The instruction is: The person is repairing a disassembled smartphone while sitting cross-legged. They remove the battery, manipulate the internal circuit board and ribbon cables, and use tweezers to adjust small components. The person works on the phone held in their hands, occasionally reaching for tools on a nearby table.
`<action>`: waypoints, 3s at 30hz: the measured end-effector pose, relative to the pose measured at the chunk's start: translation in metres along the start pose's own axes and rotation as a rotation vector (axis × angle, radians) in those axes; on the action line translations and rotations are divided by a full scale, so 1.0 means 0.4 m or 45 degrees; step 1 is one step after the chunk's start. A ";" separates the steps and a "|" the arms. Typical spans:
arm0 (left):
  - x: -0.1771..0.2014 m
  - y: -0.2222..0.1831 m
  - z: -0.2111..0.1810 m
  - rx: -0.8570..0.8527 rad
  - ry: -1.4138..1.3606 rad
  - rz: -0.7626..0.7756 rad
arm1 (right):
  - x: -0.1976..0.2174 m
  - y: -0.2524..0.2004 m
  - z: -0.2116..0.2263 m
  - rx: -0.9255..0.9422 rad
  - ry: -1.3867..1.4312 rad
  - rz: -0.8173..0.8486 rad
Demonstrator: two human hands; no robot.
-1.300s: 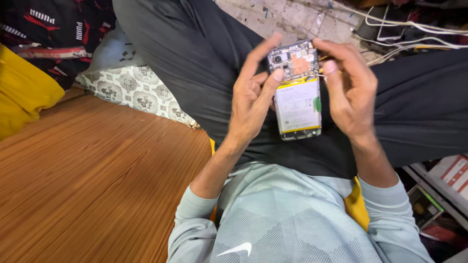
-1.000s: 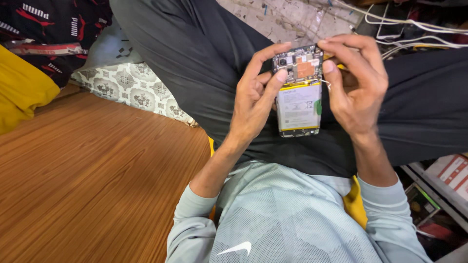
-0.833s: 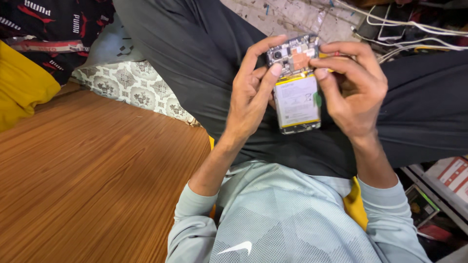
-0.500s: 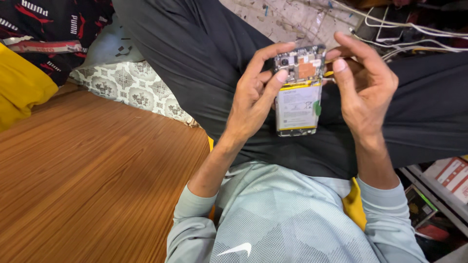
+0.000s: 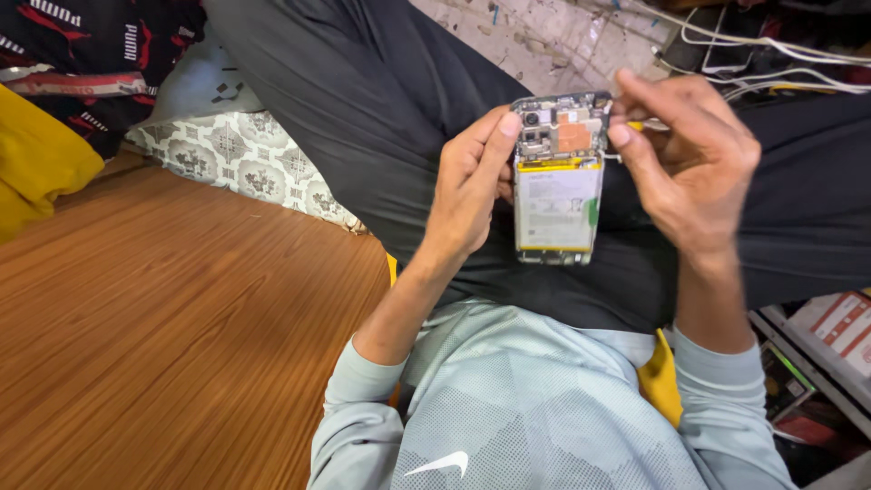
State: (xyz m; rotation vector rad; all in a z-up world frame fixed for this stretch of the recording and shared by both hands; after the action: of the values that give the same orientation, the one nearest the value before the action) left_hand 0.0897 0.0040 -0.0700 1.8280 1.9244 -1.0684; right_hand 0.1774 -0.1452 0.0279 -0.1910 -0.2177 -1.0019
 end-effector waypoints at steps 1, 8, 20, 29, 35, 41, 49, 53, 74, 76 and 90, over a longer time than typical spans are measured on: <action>0.000 0.000 0.000 0.022 -0.017 0.025 | -0.003 0.006 -0.002 -0.023 -0.040 0.057; -0.026 -0.002 -0.030 0.114 -0.047 0.155 | -0.011 0.017 -0.063 -0.221 0.308 0.337; -0.025 -0.002 -0.045 -0.075 0.252 0.022 | -0.039 -0.020 -0.156 -0.317 0.526 0.374; -0.035 -0.001 -0.047 -0.070 0.388 -0.067 | -0.037 -0.046 -0.208 -0.456 0.640 0.213; -0.047 -0.005 -0.034 0.076 0.758 -0.120 | -0.008 -0.055 -0.221 -0.339 0.703 0.071; -0.045 0.002 0.019 0.020 0.194 -0.017 | -0.008 -0.052 -0.205 -0.376 0.770 0.114; -0.033 0.006 0.017 0.026 0.269 -0.021 | -0.019 -0.015 -0.135 -0.248 0.714 0.164; -0.034 -0.001 0.015 0.053 0.356 -0.003 | -0.004 -0.006 -0.086 -0.245 0.347 0.096; -0.041 -0.004 -0.097 -0.011 1.026 0.435 | -0.117 -0.043 0.153 0.792 -1.082 0.690; -0.037 -0.004 -0.090 -0.015 1.058 0.461 | -0.138 -0.048 0.165 0.853 -1.162 0.749; 0.002 0.018 -0.017 -0.041 1.187 0.570 | -0.142 -0.027 0.109 0.492 -0.976 0.684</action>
State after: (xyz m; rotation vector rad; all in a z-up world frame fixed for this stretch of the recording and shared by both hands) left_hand 0.0984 0.0085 -0.0680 2.8451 1.7012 0.0024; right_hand 0.1346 -0.0934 0.0553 -0.2554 -0.9953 -0.2994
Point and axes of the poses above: each hand's wrist, its own y-axis towards the middle knuckle, its own x-axis out of the back of the hand, z = x × y, the point moved 10 cm from there along y, towards the middle knuckle, and after that the axes turned 8 degrees about z, right-handed, at the moved point
